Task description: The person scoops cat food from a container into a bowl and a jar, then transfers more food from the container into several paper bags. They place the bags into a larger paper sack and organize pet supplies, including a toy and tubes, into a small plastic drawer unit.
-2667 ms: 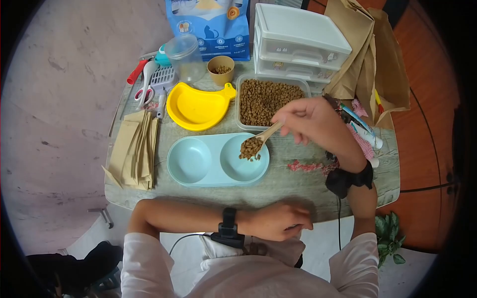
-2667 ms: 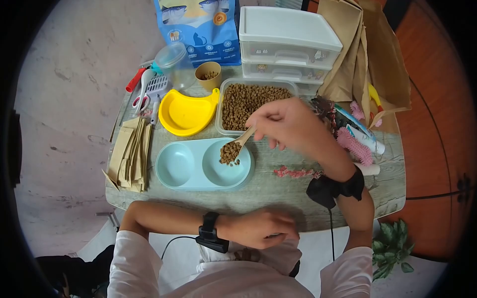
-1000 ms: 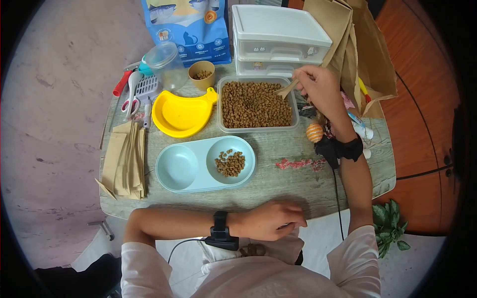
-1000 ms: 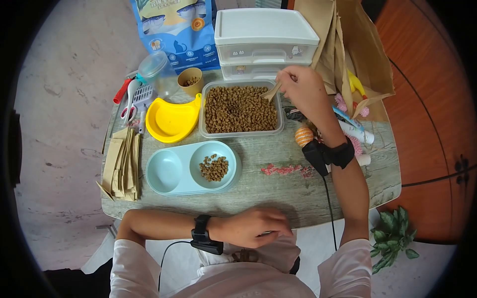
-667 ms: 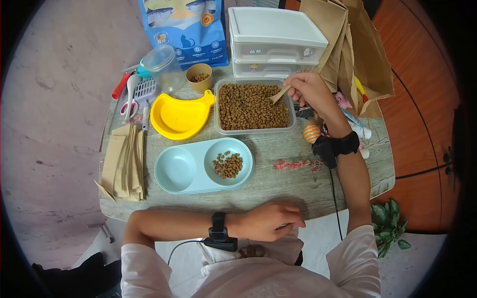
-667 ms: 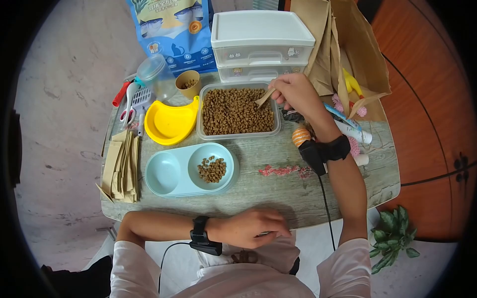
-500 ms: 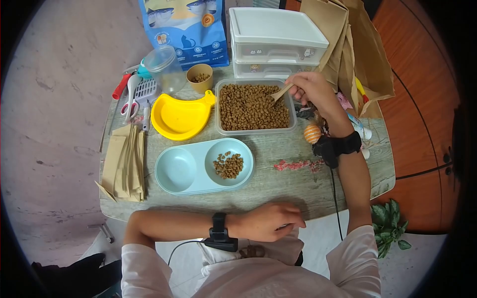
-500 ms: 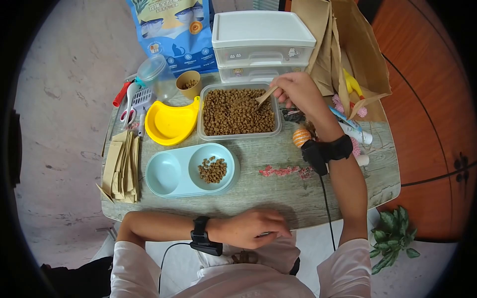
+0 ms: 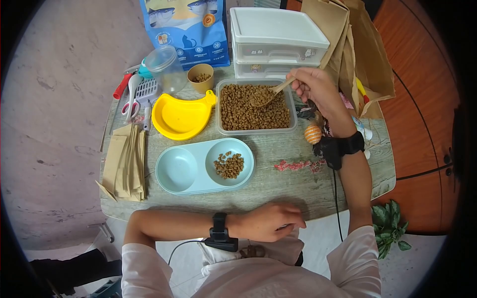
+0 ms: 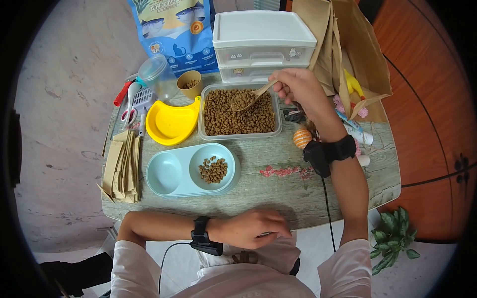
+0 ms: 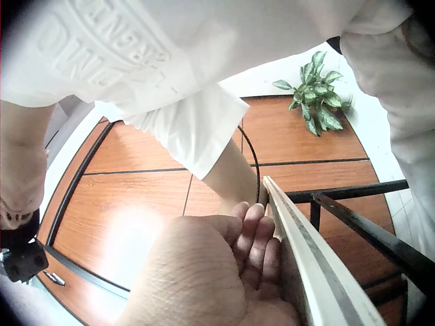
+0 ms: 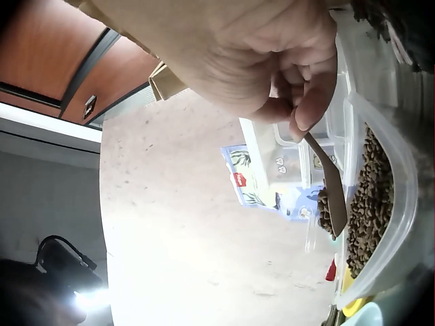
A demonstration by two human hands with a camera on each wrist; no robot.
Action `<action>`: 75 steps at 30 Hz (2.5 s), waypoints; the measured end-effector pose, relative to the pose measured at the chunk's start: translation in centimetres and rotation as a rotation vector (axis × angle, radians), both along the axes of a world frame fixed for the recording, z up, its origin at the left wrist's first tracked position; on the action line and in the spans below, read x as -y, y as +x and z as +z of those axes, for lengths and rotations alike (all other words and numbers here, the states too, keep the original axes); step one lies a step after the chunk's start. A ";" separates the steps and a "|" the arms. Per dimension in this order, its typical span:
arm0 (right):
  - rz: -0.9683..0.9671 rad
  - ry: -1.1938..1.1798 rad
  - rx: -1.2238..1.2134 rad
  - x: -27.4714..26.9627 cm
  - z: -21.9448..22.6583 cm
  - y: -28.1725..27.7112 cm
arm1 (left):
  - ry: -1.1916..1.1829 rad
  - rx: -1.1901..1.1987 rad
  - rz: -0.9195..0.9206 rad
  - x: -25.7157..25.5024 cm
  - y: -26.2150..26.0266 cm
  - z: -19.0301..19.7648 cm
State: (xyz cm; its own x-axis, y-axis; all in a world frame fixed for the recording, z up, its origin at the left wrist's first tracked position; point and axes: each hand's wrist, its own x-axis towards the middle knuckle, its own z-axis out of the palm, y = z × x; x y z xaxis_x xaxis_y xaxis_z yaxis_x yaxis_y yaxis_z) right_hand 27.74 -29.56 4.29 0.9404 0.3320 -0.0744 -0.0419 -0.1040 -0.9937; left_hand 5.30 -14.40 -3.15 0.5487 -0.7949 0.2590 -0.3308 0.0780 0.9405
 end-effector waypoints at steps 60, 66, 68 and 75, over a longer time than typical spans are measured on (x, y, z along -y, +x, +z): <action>0.298 -0.247 0.495 -6.1 1.4 -9.6 | -0.003 0.027 -0.003 0.0 0.0 0.0; 0.010 -0.172 0.410 -4.3 4.3 -8.7 | -0.014 0.025 0.006 0.0 -0.1 -0.1; -0.032 -0.137 0.408 -3.5 4.7 -7.8 | -0.009 0.019 0.008 0.0 0.0 0.0; -0.272 -0.522 0.835 -1.7 3.0 -4.4 | -0.006 0.019 0.002 0.1 0.0 -0.2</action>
